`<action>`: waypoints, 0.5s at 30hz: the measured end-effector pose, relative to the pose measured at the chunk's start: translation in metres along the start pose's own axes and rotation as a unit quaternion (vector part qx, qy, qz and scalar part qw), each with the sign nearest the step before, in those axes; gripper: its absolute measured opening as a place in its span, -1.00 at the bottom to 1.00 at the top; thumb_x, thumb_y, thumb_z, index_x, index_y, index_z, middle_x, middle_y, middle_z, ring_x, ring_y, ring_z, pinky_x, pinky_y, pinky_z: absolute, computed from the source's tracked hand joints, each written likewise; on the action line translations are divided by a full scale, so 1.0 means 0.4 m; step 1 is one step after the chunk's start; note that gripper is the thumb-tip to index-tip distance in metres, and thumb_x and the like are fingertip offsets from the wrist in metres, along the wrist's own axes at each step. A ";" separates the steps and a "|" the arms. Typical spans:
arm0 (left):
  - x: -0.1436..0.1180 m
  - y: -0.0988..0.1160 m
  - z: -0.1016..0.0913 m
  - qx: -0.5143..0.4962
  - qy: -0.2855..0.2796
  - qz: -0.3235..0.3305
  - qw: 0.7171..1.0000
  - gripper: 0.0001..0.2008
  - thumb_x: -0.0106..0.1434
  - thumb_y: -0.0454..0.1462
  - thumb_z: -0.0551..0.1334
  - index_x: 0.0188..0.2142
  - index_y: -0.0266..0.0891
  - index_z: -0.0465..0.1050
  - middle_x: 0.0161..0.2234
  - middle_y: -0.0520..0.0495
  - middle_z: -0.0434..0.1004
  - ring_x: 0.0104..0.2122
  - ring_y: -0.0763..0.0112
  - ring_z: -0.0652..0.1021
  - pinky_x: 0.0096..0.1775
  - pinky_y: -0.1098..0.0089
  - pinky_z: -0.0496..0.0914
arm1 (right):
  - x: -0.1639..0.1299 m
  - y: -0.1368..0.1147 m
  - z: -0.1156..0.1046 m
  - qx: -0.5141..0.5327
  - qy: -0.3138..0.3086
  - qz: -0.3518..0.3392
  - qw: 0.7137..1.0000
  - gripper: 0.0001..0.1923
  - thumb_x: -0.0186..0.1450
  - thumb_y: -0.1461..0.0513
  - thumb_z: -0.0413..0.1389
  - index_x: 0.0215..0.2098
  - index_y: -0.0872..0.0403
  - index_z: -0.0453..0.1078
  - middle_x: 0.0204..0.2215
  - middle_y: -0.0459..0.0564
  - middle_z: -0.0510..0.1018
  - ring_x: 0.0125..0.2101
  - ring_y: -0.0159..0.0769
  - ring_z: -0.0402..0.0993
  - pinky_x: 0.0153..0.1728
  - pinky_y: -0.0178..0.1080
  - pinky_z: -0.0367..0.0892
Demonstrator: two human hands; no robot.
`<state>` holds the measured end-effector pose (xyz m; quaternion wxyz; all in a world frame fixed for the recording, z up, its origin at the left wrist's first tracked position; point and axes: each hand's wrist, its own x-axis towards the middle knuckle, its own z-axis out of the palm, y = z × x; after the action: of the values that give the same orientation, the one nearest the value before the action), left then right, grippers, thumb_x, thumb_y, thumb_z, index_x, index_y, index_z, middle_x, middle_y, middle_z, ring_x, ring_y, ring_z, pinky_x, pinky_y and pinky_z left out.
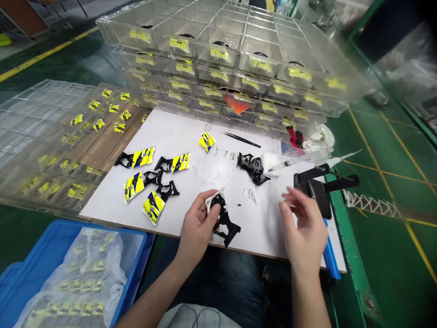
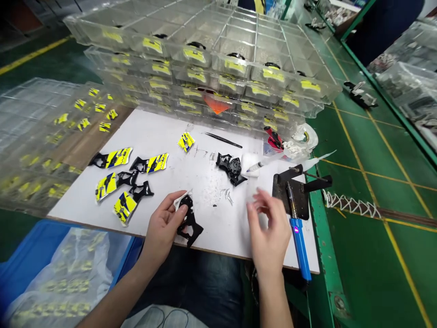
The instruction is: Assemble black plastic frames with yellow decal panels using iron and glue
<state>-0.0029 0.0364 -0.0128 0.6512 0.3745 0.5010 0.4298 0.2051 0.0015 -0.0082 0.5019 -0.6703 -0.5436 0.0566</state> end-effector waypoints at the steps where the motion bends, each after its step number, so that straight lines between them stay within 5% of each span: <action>1: -0.001 -0.004 0.002 0.004 -0.001 0.009 1.000 -0.60 0.31 -0.10 0.30 0.05 -0.21 0.36 -0.47 0.15 0.27 -0.52 0.52 0.37 -0.50 0.57 0.35 | 0.030 0.018 0.010 0.030 0.014 0.055 0.998 -0.60 0.32 0.13 0.26 0.09 0.06 0.43 -0.18 0.07 0.59 -0.26 -0.20 0.58 -0.29 -0.16 0.52; 4: -0.007 -0.012 0.002 0.004 -0.010 0.019 1.000 -0.65 0.31 -0.15 0.29 0.02 -0.18 0.28 -0.44 0.13 0.34 -0.52 0.52 0.39 -0.48 0.55 0.35 | 0.115 0.051 0.047 0.035 0.042 0.119 0.991 -0.47 0.24 0.01 0.29 0.07 0.09 0.37 -0.15 0.09 0.59 -0.24 -0.17 0.61 -0.23 -0.13 0.54; 9: -0.013 -0.023 -0.009 0.045 -0.051 0.029 0.997 -0.76 0.36 -0.18 0.22 -0.03 -0.16 0.28 -0.43 0.11 0.37 -0.50 0.48 0.38 -0.43 0.51 0.31 | 0.189 0.058 0.105 -0.081 -0.019 0.113 0.990 -0.68 0.21 -0.02 0.20 -0.35 0.02 0.30 -0.38 0.10 0.63 -0.35 -0.03 0.63 -0.21 -0.03 0.51; 15: -0.021 -0.033 -0.015 0.133 -0.087 0.103 0.982 -0.82 0.38 -0.26 0.18 -0.04 -0.20 0.34 -0.48 0.10 0.33 -0.50 0.45 0.32 -0.42 0.46 0.23 | 0.213 0.041 0.099 -0.134 -0.017 0.116 0.984 -0.79 0.33 0.06 0.06 -0.24 0.01 0.21 -0.46 0.16 0.60 -0.30 0.17 0.62 -0.17 0.14 0.44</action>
<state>-0.0076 0.0244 -0.0234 0.5889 0.5434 0.4539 0.3897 0.2258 0.0943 0.0006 0.3882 -0.7892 -0.4731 0.0520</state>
